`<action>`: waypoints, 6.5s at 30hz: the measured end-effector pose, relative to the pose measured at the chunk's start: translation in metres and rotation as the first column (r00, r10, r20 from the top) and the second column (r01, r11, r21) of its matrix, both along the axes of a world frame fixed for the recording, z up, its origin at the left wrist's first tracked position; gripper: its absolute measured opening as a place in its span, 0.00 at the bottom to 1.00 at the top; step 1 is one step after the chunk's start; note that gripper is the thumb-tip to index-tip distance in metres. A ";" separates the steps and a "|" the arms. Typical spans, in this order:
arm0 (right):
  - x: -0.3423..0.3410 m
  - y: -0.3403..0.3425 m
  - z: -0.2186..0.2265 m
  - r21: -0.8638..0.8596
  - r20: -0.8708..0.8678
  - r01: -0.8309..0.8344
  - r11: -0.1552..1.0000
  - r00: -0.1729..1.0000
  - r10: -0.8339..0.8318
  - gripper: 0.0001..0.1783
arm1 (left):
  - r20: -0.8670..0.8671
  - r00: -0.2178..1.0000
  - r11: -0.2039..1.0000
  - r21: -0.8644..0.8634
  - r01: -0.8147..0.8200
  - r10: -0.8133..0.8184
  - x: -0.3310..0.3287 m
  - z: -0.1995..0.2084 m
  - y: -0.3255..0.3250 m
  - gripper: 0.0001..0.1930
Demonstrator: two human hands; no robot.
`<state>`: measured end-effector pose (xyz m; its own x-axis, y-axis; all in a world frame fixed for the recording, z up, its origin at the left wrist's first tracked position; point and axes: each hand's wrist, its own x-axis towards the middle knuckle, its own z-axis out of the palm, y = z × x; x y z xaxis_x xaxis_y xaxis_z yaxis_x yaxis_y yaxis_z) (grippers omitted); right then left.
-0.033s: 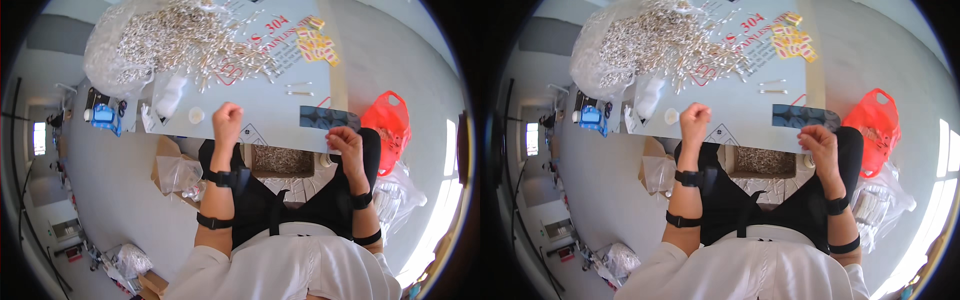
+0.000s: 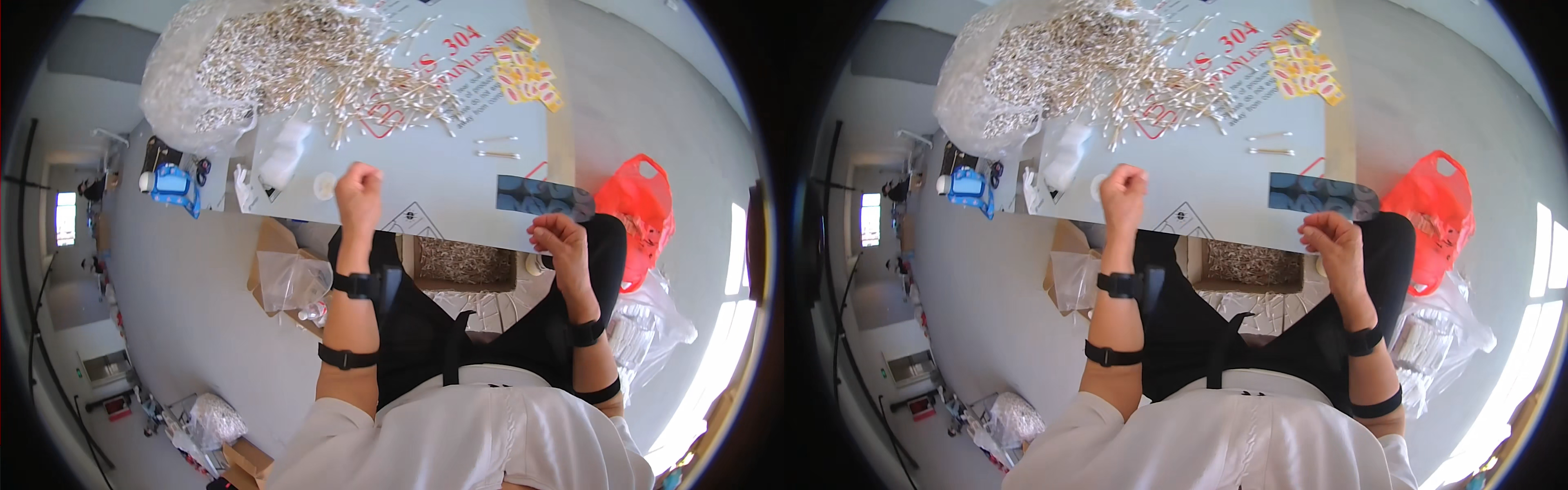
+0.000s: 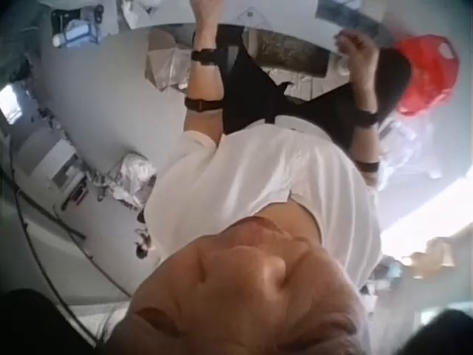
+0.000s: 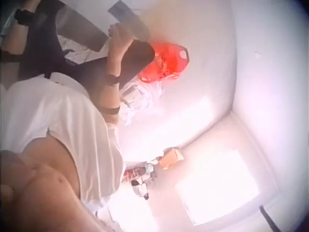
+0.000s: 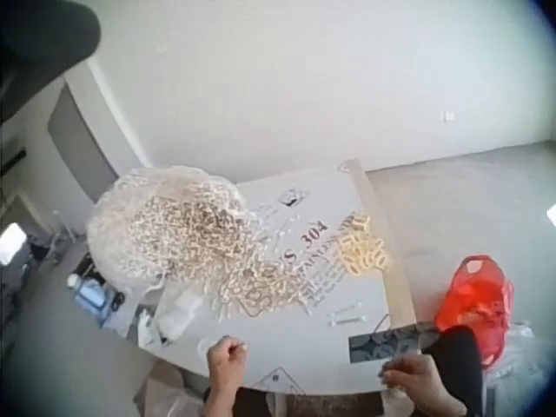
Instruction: Packaging cotton swabs into small plastic bags and applying labels.
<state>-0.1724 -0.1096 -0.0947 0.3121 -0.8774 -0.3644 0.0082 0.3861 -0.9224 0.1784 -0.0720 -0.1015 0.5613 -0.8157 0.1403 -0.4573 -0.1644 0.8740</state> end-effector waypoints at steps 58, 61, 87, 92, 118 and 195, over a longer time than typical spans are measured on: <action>0.124 0.022 0.073 -0.354 -0.091 -0.157 0.922 0.987 0.134 0.39 | -0.505 0.845 0.977 -0.195 0.085 -0.175 -0.064 0.069 0.055 0.06; 0.113 0.021 0.046 -0.250 0.083 -0.139 0.958 0.983 0.164 0.17 | -0.492 0.799 0.934 -0.094 0.345 -0.345 -0.087 0.066 0.062 0.08; 0.063 0.025 0.042 0.049 0.197 -0.078 0.996 0.978 0.067 0.06 | 0.796 0.589 0.903 0.345 -0.255 -0.138 0.052 0.044 0.021 0.04; 0.051 0.024 0.045 -0.109 0.106 -0.099 0.989 0.988 0.110 0.08 | 0.113 0.860 0.868 0.070 0.492 -0.497 -0.051 0.085 0.009 0.08; -0.053 0.031 0.027 -0.430 -0.109 0.324 0.843 0.908 -0.404 0.07 | -0.615 0.669 0.774 0.145 0.617 -0.418 -0.239 0.041 -0.015 0.05; -0.088 -0.047 -0.081 0.246 -0.197 0.641 0.727 0.768 -0.609 0.08 | 0.048 0.434 0.434 0.202 0.878 -0.900 -0.295 -0.040 -0.183 0.06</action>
